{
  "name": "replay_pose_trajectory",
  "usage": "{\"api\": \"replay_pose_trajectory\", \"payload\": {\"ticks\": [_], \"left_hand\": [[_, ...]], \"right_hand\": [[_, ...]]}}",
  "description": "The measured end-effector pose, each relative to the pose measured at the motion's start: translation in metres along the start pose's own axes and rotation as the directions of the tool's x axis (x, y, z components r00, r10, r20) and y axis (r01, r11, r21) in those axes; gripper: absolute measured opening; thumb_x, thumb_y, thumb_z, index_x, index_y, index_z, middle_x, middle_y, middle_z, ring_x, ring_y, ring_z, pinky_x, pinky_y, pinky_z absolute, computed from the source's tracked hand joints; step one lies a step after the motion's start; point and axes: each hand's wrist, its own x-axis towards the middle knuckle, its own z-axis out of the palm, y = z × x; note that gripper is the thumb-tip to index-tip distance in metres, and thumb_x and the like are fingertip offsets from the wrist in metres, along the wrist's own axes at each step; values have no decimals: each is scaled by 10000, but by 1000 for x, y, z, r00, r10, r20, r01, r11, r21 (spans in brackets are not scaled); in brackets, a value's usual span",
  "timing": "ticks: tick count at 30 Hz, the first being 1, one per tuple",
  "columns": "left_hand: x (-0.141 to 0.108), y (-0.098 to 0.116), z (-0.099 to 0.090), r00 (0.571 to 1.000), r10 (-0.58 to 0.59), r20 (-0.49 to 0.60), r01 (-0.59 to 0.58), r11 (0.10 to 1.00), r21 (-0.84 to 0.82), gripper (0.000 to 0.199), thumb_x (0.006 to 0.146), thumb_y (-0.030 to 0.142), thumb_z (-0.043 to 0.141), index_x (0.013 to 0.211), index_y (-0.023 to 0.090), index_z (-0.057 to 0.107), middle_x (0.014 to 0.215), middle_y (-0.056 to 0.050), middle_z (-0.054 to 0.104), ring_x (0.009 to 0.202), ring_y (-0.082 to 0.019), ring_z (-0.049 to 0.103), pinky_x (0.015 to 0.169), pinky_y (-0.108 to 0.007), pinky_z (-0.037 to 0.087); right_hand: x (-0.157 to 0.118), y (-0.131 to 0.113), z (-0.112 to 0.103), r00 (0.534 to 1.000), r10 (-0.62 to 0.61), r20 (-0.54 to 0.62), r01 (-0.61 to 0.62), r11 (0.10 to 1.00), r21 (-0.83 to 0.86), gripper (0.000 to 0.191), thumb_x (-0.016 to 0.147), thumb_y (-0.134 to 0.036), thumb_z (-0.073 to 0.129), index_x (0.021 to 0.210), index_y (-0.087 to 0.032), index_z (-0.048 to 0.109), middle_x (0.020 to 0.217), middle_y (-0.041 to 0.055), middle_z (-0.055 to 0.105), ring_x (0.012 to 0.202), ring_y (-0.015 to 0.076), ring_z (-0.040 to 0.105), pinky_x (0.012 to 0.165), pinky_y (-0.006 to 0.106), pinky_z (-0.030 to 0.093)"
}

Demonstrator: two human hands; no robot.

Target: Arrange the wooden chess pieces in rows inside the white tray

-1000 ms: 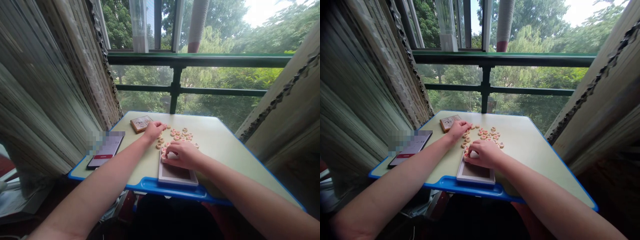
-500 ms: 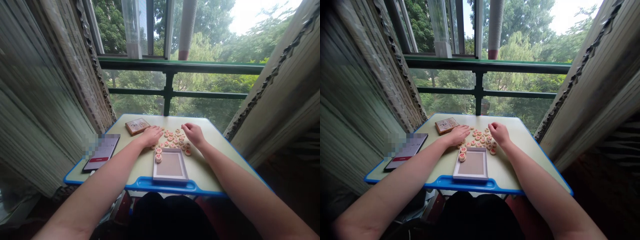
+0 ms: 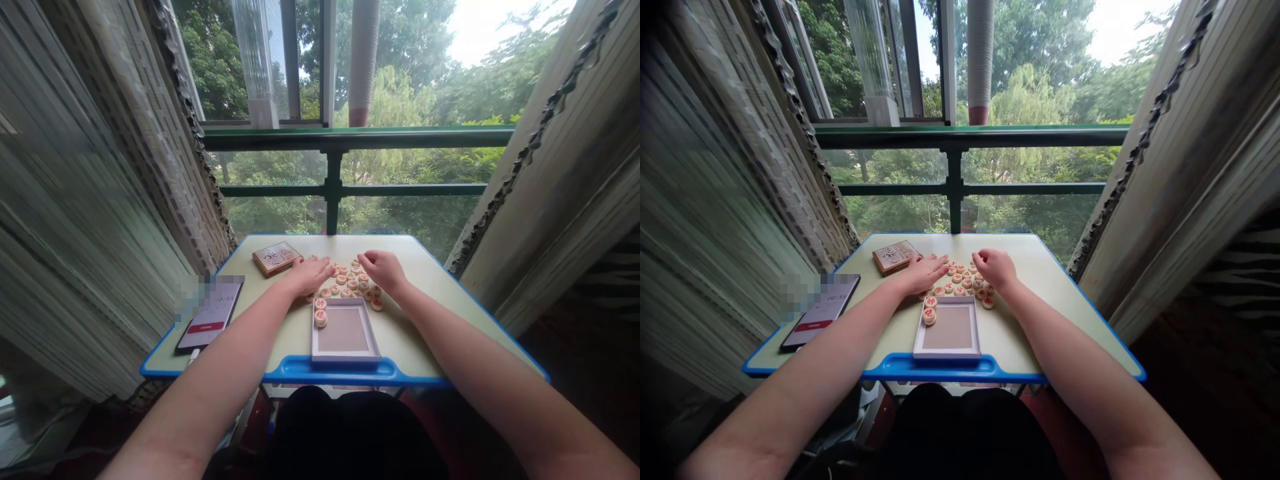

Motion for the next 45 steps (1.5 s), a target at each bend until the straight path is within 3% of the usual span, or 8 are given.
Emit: {"api": "replay_pose_trajectory", "payload": {"ticks": [3, 7, 12, 19, 28, 35, 39, 45], "left_hand": [[-2, 2, -4, 1000, 25, 8, -25, 1000, -3, 579, 929, 489, 138, 1304, 202, 473, 1363, -92, 483, 1264, -253, 416, 1036, -430, 273], [-5, 2, -8, 996, 45, -81, -48, 998, -29, 441, 906, 375, 341, 1249, 178, 537, 1213, -99, 608, 1072, -224, 572, 916, -317, 404], [-3, -2, -5, 987, 108, -120, -116, 991, -61, 302, 838, 350, 488, 1014, 184, 668, 1025, -73, 653, 884, -183, 612, 813, -262, 452], [-1, -2, -3, 989, 100, -112, -87, 989, 117, 336, 836, 419, 474, 920, 185, 700, 959, -98, 657, 930, -239, 590, 834, -332, 443], [1, -6, -3, 983, 19, -182, -36, 995, -89, 388, 875, 394, 418, 1089, 179, 659, 1047, -85, 682, 948, -212, 611, 845, -290, 441], [3, -6, 1, 981, 174, -81, -174, 985, 6, 377, 903, 332, 354, 954, 202, 704, 1037, -70, 669, 963, -203, 550, 924, -316, 397], [2, -8, 5, 990, 89, -109, -81, 994, 72, 398, 903, 341, 341, 953, 205, 711, 1198, -50, 591, 1079, -246, 461, 987, -367, 348], [-3, -10, -5, 991, 65, -113, -56, 995, 80, 347, 844, 359, 445, 1033, 194, 683, 1112, -76, 621, 1024, -256, 480, 969, -380, 359]], "right_hand": [[0, 1, 0, 1000, -1, -9, 1, 1000, -15, 386, 803, -411, 425, 512, -186, 542, 494, 22, 552, 490, 124, 422, 502, 258, 246], [0, 2, 0, 1000, -11, -9, 11, 1000, -26, 393, 804, -416, 423, 502, -188, 528, 485, 22, 544, 488, 125, 416, 503, 261, 243], [0, 2, 1, 998, -56, -7, 56, 998, -25, 398, 802, -417, 435, 475, -194, 478, 469, 11, 517, 464, 117, 379, 495, 262, 234], [-1, 0, 1, 997, -75, 7, 75, 996, -39, 407, 815, -407, 429, 470, -198, 478, 469, 15, 521, 469, 125, 400, 502, 275, 217], [-3, -2, -2, 990, -131, -56, 130, 991, -26, 413, 817, -383, 427, 449, -195, 418, 444, 8, 473, 456, 114, 362, 504, 268, 226], [-5, -5, -6, 969, -170, -179, 169, 985, -22, 412, 821, -357, 418, 443, -196, 392, 440, 4, 452, 456, 109, 353, 505, 253, 264], [-5, -6, -5, 971, -183, -152, 180, 983, -34, 416, 820, -364, 419, 440, -196, 392, 438, 7, 447, 458, 111, 353, 501, 256, 260], [-4, -4, -5, 975, -174, -135, 171, 985, -31, 413, 818, -357, 420, 438, -196, 407, 442, 8, 455, 459, 113, 361, 501, 260, 256]]}}
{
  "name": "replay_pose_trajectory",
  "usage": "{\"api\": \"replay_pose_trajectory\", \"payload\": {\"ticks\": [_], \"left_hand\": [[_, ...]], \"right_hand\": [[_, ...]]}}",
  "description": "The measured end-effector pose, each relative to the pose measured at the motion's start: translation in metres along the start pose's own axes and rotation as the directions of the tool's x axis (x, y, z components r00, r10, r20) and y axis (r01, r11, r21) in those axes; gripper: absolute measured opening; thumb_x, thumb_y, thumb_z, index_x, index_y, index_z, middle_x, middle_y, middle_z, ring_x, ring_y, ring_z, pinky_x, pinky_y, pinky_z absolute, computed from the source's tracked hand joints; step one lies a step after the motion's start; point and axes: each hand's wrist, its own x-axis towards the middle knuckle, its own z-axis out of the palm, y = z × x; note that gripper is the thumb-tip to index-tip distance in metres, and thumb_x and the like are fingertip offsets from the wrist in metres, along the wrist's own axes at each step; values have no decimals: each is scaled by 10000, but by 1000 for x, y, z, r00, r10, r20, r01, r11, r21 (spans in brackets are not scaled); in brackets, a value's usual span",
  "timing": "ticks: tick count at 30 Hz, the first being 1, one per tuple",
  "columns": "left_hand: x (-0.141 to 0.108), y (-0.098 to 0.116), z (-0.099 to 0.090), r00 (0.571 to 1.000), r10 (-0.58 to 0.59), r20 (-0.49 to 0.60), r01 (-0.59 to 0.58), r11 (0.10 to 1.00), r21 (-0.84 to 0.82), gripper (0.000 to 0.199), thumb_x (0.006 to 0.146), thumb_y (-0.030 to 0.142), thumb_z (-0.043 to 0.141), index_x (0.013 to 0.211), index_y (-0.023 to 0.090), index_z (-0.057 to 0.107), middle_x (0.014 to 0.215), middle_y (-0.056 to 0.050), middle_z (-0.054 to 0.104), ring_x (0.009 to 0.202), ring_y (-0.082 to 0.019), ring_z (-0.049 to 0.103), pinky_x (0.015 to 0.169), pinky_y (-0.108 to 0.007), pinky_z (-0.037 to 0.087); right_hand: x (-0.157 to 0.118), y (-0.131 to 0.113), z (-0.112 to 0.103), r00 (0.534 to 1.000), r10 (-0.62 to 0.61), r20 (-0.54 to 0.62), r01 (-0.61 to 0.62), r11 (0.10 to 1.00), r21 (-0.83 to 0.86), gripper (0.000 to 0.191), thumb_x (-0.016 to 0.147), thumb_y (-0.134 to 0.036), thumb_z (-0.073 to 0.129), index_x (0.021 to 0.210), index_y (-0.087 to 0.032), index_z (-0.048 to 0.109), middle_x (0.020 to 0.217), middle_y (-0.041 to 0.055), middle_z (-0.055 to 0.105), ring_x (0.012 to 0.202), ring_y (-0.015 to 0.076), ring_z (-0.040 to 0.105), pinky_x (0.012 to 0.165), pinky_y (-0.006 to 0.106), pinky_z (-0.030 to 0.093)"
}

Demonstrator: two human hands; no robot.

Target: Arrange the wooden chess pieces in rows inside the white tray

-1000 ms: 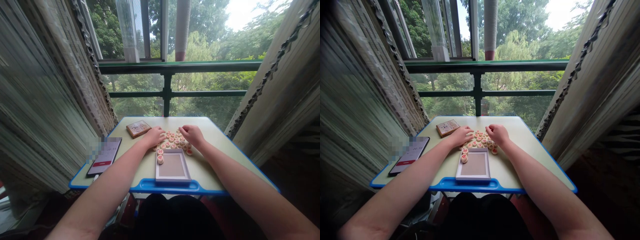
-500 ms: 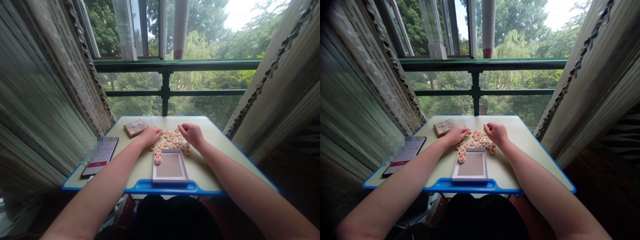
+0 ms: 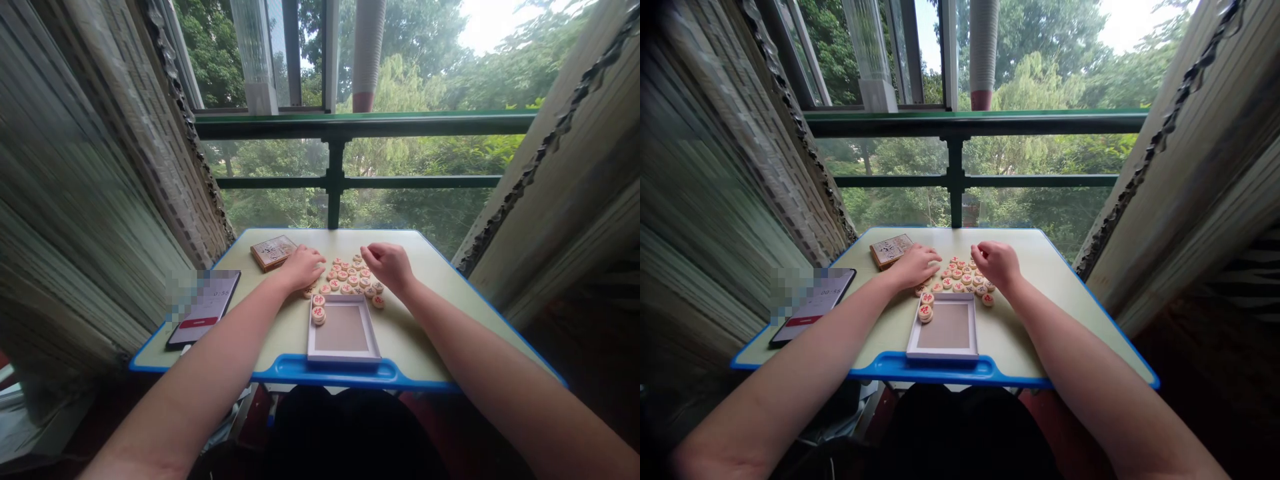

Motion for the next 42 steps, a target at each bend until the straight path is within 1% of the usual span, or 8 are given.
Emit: {"api": "replay_pose_trajectory", "payload": {"ticks": [7, 14, 25, 28, 31, 37, 40, 42], "left_hand": [[-3, -6, -10, 996, -92, 17, 92, 995, -38, 286, 724, 435, 579, 785, 204, 736, 1018, -81, 639, 1018, -292, 492, 892, -367, 419], [3, -8, 0, 998, -55, 31, 56, 998, -31, 381, 866, 333, 375, 884, 183, 725, 1095, -86, 623, 1060, -289, 475, 975, -412, 360], [3, -13, -3, 996, -88, -27, 89, 995, 54, 358, 861, 262, 370, 973, 148, 689, 1079, -125, 626, 1033, -280, 498, 929, -396, 403], [2, -35, -9, 973, -216, -75, 211, 975, -69, 324, 812, 204, 420, 997, 188, 686, 1029, -79, 672, 939, -218, 574, 841, -315, 454], [-5, -57, -15, 899, -438, 7, 435, 891, -133, 278, 707, 163, 529, 916, 176, 712, 832, -88, 710, 701, -206, 617, 624, -293, 471], [-14, -55, -25, 852, -524, 15, 517, 836, -184, 289, 678, 126, 559, 911, 191, 717, 871, -72, 716, 735, -206, 627, 627, -279, 468], [-12, -39, -24, 900, -434, -29, 428, 895, -127, 265, 731, 152, 524, 911, 204, 712, 948, -61, 704, 848, -209, 627, 720, -273, 468], [-11, -27, -20, 954, -298, -34, 293, 950, -108, 258, 774, 231, 510, 943, 203, 703, 988, -59, 691, 897, -204, 618, 771, -263, 461]], "right_hand": [[0, 0, 0, 1000, -12, 19, 12, 1000, -11, 422, 819, -351, 425, 429, -199, 373, 433, 4, 436, 449, 110, 339, 502, 263, 247], [-2, -3, 0, 996, -54, 67, 54, 999, 0, 419, 821, -350, 426, 432, -198, 392, 443, 10, 464, 453, 111, 356, 510, 259, 262], [-2, -3, 2, 980, -53, 190, 54, 999, 1, 406, 804, -383, 414, 444, -196, 400, 430, 7, 447, 446, 110, 337, 504, 261, 238], [-2, -1, 3, 978, -50, 205, 52, 999, -6, 409, 806, -388, 413, 445, -194, 406, 433, 6, 452, 442, 108, 331, 502, 263, 232], [-2, 0, 4, 975, -30, 218, 40, 998, -41, 417, 816, -396, 404, 455, -191, 452, 448, 15, 488, 443, 110, 345, 503, 264, 236], [1, 0, 2, 944, 126, 306, -73, 981, -178, 382, 835, -405, 398, 646, -185, 647, 641, 56, 652, 583, 142, 521, 528, 247, 288], [7, 6, -4, 894, 291, 340, -205, 941, -268, 328, 839, -347, 396, 887, -196, 683, 890, 75, 696, 779, 175, 598, 586, 239, 353], [11, 14, -9, 817, 457, 351, -318, 866, -387, 314, 823, -287, 421, 977, -176, 671, 1002, 117, 677, 883, 218, 610, 639, 263, 400]]}}
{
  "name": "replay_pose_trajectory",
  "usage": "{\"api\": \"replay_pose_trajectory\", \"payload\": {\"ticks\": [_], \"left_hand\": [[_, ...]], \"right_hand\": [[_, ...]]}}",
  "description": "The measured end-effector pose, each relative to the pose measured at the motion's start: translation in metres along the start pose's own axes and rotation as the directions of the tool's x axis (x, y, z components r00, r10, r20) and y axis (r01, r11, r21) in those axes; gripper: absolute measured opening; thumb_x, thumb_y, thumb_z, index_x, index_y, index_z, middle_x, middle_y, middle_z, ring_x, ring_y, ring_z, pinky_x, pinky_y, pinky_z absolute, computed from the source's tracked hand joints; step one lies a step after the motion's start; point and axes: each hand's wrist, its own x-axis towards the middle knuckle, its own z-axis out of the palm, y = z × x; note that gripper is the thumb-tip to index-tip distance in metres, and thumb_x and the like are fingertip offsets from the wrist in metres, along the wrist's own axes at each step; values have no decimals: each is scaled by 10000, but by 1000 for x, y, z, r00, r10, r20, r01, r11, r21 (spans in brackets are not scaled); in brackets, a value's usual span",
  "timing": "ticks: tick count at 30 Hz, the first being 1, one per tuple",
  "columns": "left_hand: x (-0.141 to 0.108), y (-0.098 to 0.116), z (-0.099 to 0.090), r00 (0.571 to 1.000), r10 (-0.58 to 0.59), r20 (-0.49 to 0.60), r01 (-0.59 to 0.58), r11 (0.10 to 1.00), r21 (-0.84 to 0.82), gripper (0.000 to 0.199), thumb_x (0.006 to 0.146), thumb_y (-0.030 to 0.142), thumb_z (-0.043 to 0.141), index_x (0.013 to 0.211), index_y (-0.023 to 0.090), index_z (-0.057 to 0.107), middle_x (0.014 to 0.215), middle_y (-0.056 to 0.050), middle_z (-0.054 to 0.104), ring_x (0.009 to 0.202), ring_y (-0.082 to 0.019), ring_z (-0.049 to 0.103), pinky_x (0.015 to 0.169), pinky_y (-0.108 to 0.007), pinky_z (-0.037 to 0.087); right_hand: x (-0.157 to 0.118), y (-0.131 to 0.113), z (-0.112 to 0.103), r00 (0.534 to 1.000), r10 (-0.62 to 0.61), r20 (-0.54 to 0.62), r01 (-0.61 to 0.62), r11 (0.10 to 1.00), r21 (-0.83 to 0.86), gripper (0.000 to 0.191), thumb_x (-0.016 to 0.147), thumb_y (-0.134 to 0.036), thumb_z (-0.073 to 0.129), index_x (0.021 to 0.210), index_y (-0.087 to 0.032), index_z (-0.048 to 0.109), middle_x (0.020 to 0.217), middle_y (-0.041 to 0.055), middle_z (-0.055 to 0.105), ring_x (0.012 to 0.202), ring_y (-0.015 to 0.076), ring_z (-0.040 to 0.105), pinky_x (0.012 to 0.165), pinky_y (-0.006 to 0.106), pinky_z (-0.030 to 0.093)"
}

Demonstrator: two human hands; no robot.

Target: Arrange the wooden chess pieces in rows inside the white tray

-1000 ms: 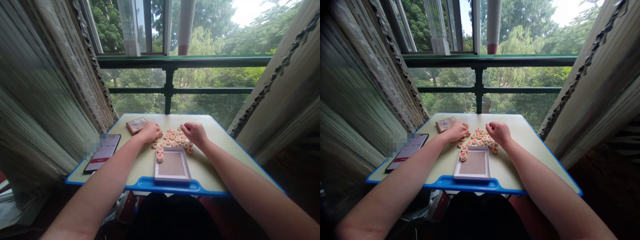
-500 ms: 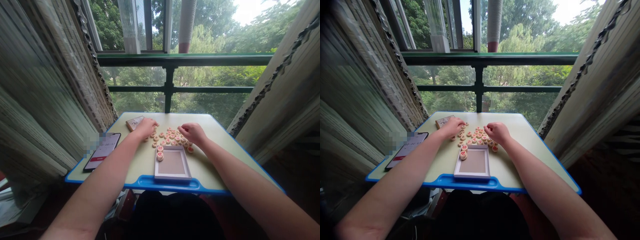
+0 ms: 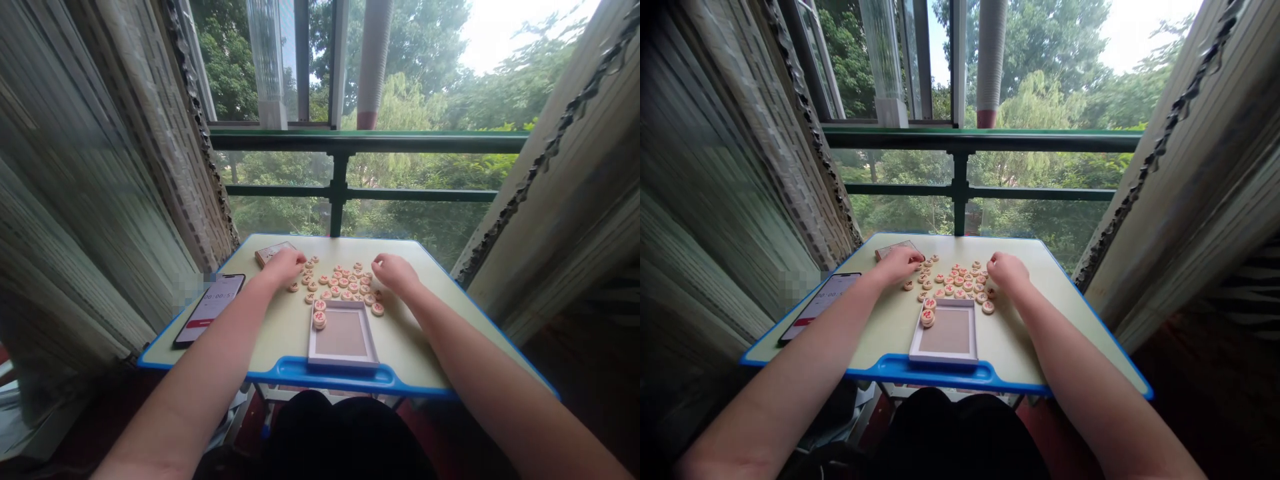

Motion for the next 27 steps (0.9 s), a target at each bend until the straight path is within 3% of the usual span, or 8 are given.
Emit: {"api": "replay_pose_trajectory", "payload": {"ticks": [2, 4, 7, 9, 13, 16, 21, 27], "left_hand": [[-3, 9, 6, 993, 108, 44, -109, 994, 16, 286, 799, 328, 496, 954, 197, 699, 1003, -68, 679, 899, -205, 614, 793, -265, 459], [-6, 15, 12, 981, 176, 83, -181, 982, 46, 303, 807, 357, 482, 932, 191, 702, 1008, -79, 667, 907, -211, 610, 809, -273, 455], [-9, 21, 17, 976, 202, 81, -208, 976, 72, 298, 812, 341, 473, 927, 186, 700, 1038, -86, 646, 930, -217, 601, 826, -285, 454], [-11, 24, 19, 978, 202, 45, -204, 977, 65, 302, 827, 328, 453, 927, 182, 698, 1075, -84, 628, 933, -214, 598, 834, -293, 457], [-13, 34, 23, 946, 320, -50, -320, 947, -11, 327, 862, 307, 414, 933, 164, 699, 1174, -100, 578, 994, -207, 574, 907, -308, 432], [-13, 40, 24, 898, 439, -19, -439, 893, -99, 345, 876, 339, 411, 901, 172, 713, 1119, -90, 620, 999, -201, 567, 902, -299, 426], [-13, 41, 22, 878, 475, 58, -467, 877, -113, 319, 860, 330, 444, 828, 183, 725, 936, -56, 697, 893, -182, 591, 834, -270, 431], [-14, 38, 22, 889, 458, 24, -455, 887, -74, 265, 830, 303, 482, 849, 185, 718, 879, -49, 704, 877, -185, 590, 815, -273, 430]], "right_hand": [[4, 7, -5, 978, 174, 113, -168, 984, -62, 302, 798, -241, 467, 993, -127, 666, 980, 174, 670, 896, 259, 624, 669, 299, 438], [6, 13, -11, 931, 248, 268, -242, 969, -55, 278, 796, -213, 485, 952, -73, 667, 863, 195, 676, 806, 260, 647, 656, 311, 465], [3, 15, -18, 868, 177, 464, -227, 973, 52, 250, 813, -200, 475, 879, -47, 662, 711, 152, 673, 606, 196, 638, 580, 278, 483], [-2, 12, -22, 854, 128, 504, -199, 976, 90, 255, 819, -231, 480, 862, -50, 656, 666, 124, 666, 516, 164, 607, 533, 266, 478], [-12, 1, -23, 906, -34, 422, 15, 999, 49, 321, 822, -359, 492, 895, -92, 656, 675, 104, 666, 498, 150, 584, 513, 260, 437], [-15, -5, -18, 932, -192, 308, 205, 979, -10, 278, 782, -374, 538, 949, -186, 658, 799, 69, 690, 630, 153, 602, 543, 238, 396], [-12, -8, -5, 953, -219, 210, 239, 968, -76, 247, 786, -348, 507, 911, -222, 678, 872, 51, 685, 691, 154, 576, 539, 231, 346], [-16, -15, 4, 892, -435, 120, 434, 900, 35, 226, 769, -374, 541, 844, -230, 698, 877, 28, 662, 685, 127, 543, 567, 218, 342]]}}
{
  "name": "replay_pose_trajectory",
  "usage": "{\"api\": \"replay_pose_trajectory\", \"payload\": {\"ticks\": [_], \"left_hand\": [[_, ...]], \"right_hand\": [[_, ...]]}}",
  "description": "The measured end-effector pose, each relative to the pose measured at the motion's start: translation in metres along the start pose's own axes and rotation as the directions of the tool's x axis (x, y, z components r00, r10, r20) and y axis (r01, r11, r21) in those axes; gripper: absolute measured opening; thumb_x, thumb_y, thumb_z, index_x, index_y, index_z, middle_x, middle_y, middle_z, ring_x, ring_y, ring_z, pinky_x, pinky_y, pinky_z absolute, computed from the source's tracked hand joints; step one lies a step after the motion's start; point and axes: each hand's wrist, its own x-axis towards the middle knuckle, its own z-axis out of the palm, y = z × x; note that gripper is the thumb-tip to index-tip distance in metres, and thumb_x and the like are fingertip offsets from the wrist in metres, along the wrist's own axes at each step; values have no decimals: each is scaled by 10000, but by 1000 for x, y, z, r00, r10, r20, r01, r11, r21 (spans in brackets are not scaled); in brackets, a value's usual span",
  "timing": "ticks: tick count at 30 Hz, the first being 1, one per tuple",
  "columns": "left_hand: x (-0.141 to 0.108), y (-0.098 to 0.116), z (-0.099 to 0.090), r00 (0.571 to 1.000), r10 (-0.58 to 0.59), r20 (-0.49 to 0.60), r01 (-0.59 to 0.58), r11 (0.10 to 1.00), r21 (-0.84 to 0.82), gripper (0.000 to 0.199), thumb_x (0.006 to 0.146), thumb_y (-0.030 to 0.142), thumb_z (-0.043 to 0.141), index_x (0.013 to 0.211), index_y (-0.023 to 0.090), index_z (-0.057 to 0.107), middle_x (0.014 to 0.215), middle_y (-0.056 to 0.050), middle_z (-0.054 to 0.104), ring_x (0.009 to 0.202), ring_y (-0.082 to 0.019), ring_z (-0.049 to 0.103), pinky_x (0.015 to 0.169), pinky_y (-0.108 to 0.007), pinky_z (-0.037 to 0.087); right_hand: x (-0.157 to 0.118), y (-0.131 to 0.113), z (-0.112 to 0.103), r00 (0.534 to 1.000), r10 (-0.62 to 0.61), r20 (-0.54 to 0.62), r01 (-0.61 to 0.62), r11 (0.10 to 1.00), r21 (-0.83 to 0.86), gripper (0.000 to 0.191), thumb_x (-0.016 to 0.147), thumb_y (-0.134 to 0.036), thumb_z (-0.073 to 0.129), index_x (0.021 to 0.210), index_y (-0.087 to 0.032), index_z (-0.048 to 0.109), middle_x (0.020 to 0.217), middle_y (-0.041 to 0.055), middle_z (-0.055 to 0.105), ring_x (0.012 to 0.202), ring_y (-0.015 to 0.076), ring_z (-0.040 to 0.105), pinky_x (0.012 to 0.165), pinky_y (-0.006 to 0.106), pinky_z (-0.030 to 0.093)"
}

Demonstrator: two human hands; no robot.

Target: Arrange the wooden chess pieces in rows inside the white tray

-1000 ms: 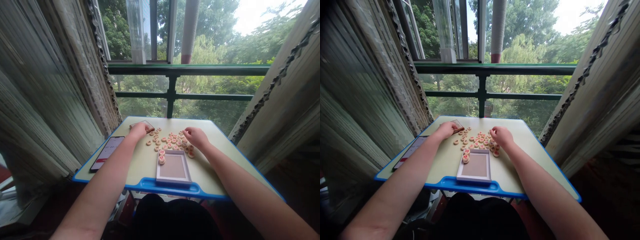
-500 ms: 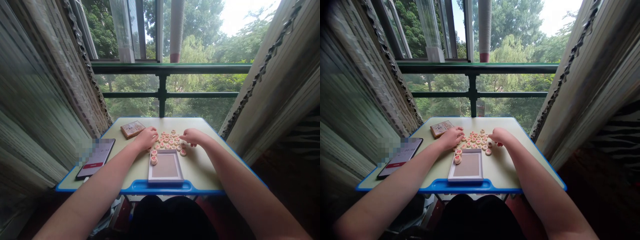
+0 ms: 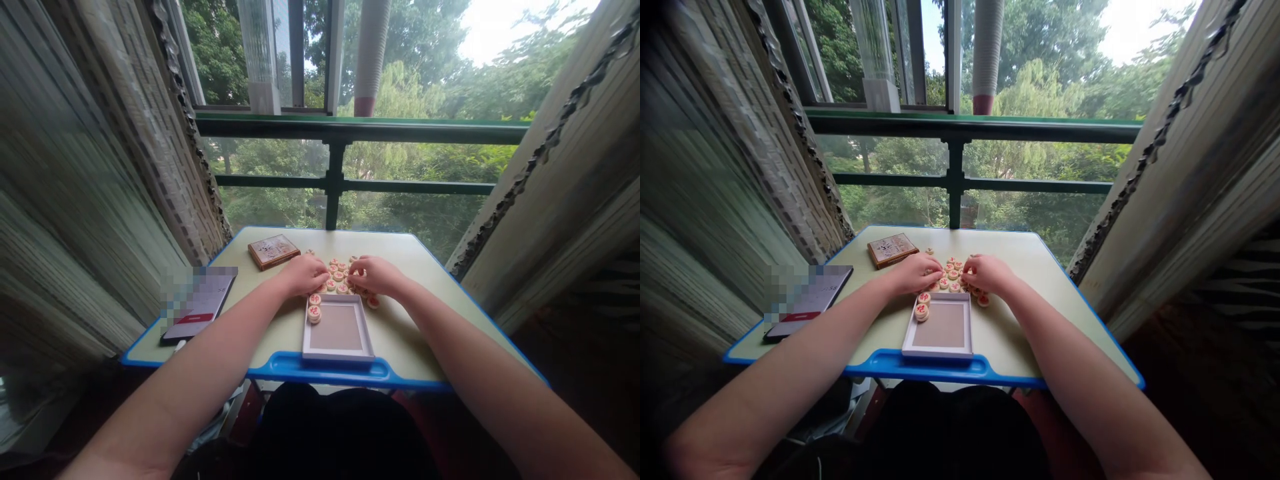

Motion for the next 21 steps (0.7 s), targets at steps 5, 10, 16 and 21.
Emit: {"api": "replay_pose_trajectory", "payload": {"ticks": [5, 10, 16, 21], "left_hand": [[-1, 2, 0, 1000, 6, -17, -7, 999, -35, 256, 808, 296, 505, 870, 189, 729, 959, -62, 685, 913, -191, 587, 843, -283, 442], [-2, 5, -3, 999, 29, 31, -26, 996, -89, 254, 797, 333, 526, 782, 219, 753, 1109, -49, 639, 1009, -216, 558, 884, -305, 439], [0, 3, -2, 998, 64, 20, -62, 994, -88, 223, 739, 185, 548, 834, 214, 747, 973, -35, 691, 932, -193, 580, 896, -294, 428], [2, -3, 4, 1000, -8, -12, 7, 998, -61, 183, 748, 202, 559, 794, 192, 737, 913, -51, 697, 913, -201, 571, 868, -304, 437]], "right_hand": [[-2, -4, -3, 999, 35, 25, -34, 998, -53, 212, 757, -349, 550, 821, -221, 706, 741, 16, 656, 614, 122, 508, 515, 224, 297], [-3, -5, -6, 997, 5, 72, -6, 1000, 14, 204, 745, -350, 588, 837, -227, 722, 699, 4, 654, 573, 103, 499, 516, 211, 299], [-1, -4, 1, 999, -22, 25, 20, 998, 63, 220, 782, -261, 526, 864, -240, 728, 741, 8, 669, 602, 104, 515, 562, 206, 328], [-4, -7, -3, 998, -45, 39, 40, 993, 109, 249, 771, -307, 547, 919, -214, 725, 665, 8, 640, 556, 100, 484, 547, 207, 324]]}}
